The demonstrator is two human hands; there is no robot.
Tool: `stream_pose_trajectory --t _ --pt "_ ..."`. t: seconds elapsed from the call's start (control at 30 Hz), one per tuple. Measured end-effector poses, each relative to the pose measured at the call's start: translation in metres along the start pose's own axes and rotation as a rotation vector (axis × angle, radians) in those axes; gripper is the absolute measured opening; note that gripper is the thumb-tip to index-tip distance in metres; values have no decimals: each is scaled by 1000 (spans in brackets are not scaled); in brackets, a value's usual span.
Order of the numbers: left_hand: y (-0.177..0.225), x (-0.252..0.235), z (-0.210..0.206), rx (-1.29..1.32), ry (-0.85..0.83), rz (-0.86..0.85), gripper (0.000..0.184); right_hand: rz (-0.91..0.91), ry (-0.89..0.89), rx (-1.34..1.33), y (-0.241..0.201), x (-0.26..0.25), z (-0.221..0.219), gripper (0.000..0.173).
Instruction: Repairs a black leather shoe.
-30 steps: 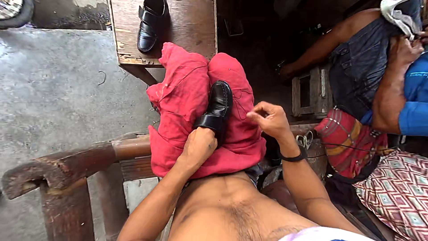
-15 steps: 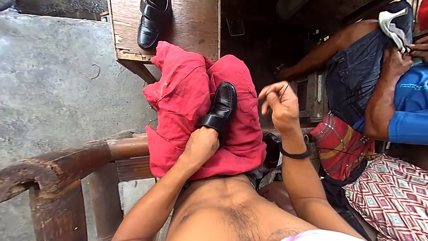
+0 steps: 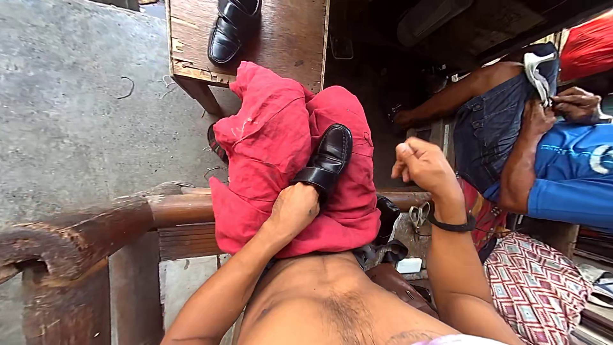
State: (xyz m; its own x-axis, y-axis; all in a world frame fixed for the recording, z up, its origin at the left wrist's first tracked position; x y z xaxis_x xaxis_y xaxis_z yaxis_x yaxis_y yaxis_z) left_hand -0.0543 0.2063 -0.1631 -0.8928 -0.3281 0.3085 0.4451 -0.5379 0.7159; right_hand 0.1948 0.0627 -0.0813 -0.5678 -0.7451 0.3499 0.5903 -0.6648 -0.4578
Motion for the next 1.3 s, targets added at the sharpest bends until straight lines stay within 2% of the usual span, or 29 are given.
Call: stream_pose_trajectory --t 0.07,0.13,0.17,0.2,0.27,0.3,0.37,0.4,0.43,0.57,0.7,0.83,0.9,0.97,1.1,1.17,1.2,1.27,1.3 --pt "-1 0 3 15 -17 1 23 -79 -51 295 -4 -2 -8 47" --pt "-4 -1 5 43 -6 -18 22 -71 115 416 -23 4 -11 41" --pt "-6 -1 5 53 -4 -21 21 -53 192 433 -36 5 -11 39" --pt "-8 -1 5 59 -2 -22 21 -33 229 433 -48 4 -14 44" --pt "-11 -1 5 73 -2 -24 22 33 171 376 -66 -6 -27 57" --pt "-12 -2 6 78 -3 -28 22 85 108 297 -67 -13 -37 52" --pt "-13 -1 7 84 -16 -37 22 212 5 53 -54 -19 -46 26" --pt "-14 -1 8 91 -21 -36 22 260 -47 -30 -47 -20 -38 16" --pt "-14 -1 10 101 -16 -36 23 275 -103 -67 -41 -22 -24 13" --pt "-15 -1 14 102 -29 -40 24 138 -177 -26 10 -17 16 13" --pt "-17 -6 14 113 -25 -55 23 24 -175 -44 51 -14 20 12" --pt "-14 -1 14 79 7 -50 22 -150 -140 67 108 -13 28 12" --pt "-15 17 17 23 92 -53 17 -229 -103 80 123 -11 28 12" --pt "-30 50 27 -9 204 -25 24 -249 -63 76 134 -9 20 12" --pt "-99 126 53 -57 253 74 34 -226 -76 146 146 -10 -9 13" --pt "-112 142 59 33 198 -34 33 -184 -94 266 141 -20 -26 15" --pt "-106 141 60 167 168 -133 30 -140 -83 293 132 -24 -34 15" --pt "-83 120 57 636 105 -433 29 -5 -27 161 90 -32 -43 21" --pt "-67 102 53 925 83 -594 35 68 23 -21 58 -29 -46 29"
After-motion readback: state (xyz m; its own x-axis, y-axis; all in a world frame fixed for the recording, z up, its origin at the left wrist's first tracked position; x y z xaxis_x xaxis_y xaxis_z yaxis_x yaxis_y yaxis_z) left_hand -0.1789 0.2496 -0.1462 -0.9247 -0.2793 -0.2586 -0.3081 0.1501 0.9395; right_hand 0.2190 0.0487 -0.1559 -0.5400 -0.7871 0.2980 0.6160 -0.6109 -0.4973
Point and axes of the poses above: each hand's wrist, its own x-axis away from the middle knuckle, its own z-axis out of the back of the hand, y = z × x, the point moved 2 cm from there along -x, towards the middle knuckle, and after that the axes turned 5 degrees about x, right-handed, at the moved point
